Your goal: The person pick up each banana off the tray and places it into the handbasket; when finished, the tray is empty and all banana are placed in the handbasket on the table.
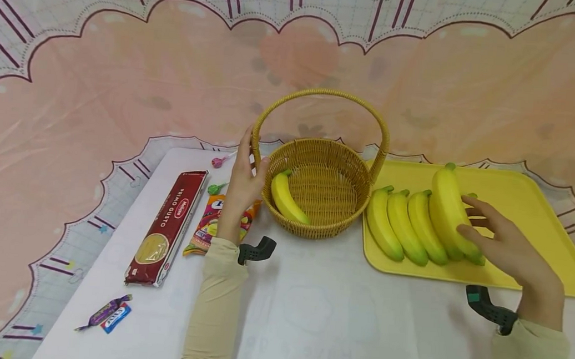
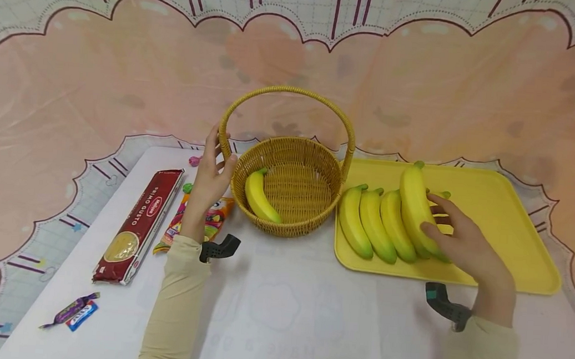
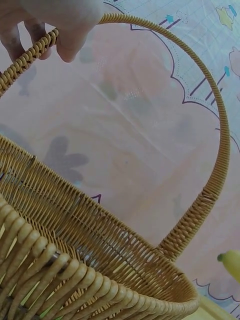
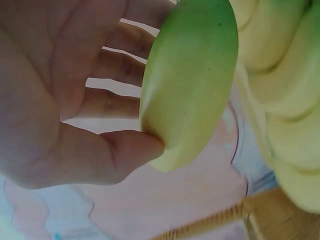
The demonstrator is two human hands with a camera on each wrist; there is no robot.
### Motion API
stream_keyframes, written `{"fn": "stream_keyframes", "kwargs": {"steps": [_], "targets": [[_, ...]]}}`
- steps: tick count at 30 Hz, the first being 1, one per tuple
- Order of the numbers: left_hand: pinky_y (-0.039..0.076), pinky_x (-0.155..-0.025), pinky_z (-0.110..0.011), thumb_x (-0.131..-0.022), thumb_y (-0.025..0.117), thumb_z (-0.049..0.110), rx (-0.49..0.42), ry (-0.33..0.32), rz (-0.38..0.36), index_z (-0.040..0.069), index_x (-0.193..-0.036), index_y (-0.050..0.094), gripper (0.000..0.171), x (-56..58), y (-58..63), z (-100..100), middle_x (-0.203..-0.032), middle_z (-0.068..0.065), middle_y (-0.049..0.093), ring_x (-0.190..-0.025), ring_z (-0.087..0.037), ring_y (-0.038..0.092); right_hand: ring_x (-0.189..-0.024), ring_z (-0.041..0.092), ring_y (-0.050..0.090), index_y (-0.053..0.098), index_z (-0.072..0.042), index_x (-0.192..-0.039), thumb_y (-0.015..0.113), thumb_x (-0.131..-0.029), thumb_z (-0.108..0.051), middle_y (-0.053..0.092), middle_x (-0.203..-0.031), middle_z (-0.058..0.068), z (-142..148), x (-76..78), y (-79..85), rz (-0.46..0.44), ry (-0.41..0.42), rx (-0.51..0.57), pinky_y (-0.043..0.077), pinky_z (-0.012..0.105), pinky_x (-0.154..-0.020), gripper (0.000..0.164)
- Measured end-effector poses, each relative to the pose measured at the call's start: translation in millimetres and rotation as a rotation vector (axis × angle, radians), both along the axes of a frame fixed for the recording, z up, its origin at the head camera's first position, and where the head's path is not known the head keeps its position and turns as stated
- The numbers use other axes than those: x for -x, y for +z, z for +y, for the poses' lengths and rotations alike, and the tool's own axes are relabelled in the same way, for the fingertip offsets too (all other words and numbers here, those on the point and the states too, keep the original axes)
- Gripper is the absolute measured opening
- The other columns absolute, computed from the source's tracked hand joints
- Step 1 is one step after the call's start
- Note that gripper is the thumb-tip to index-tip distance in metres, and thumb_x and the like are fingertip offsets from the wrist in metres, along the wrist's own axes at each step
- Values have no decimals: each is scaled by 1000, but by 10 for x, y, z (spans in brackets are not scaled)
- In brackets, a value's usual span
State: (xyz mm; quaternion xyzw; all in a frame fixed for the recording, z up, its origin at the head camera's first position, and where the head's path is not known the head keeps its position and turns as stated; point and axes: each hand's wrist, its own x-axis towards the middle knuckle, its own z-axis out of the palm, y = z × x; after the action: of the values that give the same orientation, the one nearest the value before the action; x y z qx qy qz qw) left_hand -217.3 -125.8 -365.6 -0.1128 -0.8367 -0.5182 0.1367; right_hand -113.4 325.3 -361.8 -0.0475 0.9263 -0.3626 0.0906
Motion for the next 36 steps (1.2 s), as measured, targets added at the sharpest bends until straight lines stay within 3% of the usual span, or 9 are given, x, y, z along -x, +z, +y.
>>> {"fn": "stream_keyframes", "kwargs": {"steps": [8,11,15,20,24,28,32,36], "targets": [[37,-107,-49,-98,48,12,12,-3,11,25,-152,9,68,2,-15,1,-157,-3,20,-141,-24,29,-123,32,40,20,-29,-150,54,-96,-29,36,-145,13,-358,-20,149,49,104,8,45,42,-85,64],[37,-107,-49,-98,49,12,19,-6,20,22,-152,9,69,6,-17,-6,-156,-4,22,-141,-24,30,-124,29,41,23,-32,-149,55,-96,-30,36,-146,8,-496,-19,176,38,128,35,46,42,-87,62],[34,-108,-51,-97,50,11,33,-5,29,22,-152,8,70,8,-20,-8,-155,-7,25,-141,-25,30,-126,30,40,25,-31,-148,55,-96,-31,36,-146,7,-654,8,179,21,174,74,44,52,-91,60],[31,-110,-53,-97,50,12,35,-4,19,28,-152,6,73,3,-31,-3,-154,-7,27,-141,-24,29,-126,33,39,24,-25,-148,55,-96,-30,35,-145,10,-758,19,191,12,207,107,40,59,-95,61],[29,-112,-51,-97,50,14,39,6,-3,30,-152,5,72,-12,-37,-5,-155,-4,24,-142,-23,28,-122,35,43,25,-21,-148,55,-96,-28,35,-145,13,-766,-35,225,49,237,61,44,52,-92,61],[28,-113,-49,-97,50,14,49,13,-4,28,-152,5,72,-22,-34,-1,-156,-4,23,-142,-23,28,-118,31,49,28,-25,-147,56,-96,-27,40,-142,10,-814,-75,278,77,284,21,47,41,-88,59],[27,-114,-48,-96,51,13,58,8,16,27,-152,5,73,-12,-25,12,-156,-6,23,-142,-23,27,-115,29,51,31,-26,-145,56,-96,-25,48,-134,9,-958,50,368,104,376,8,45,47,-88,56],[25,-114,-48,-96,52,14,66,10,27,27,-152,6,73,-10,-20,9,-158,-4,17,-144,-23,24,-115,26,52,36,-21,-142,56,-95,-24,52,-130,6,-1163,352,456,103,455,-30,44,49,-92,51]]}}
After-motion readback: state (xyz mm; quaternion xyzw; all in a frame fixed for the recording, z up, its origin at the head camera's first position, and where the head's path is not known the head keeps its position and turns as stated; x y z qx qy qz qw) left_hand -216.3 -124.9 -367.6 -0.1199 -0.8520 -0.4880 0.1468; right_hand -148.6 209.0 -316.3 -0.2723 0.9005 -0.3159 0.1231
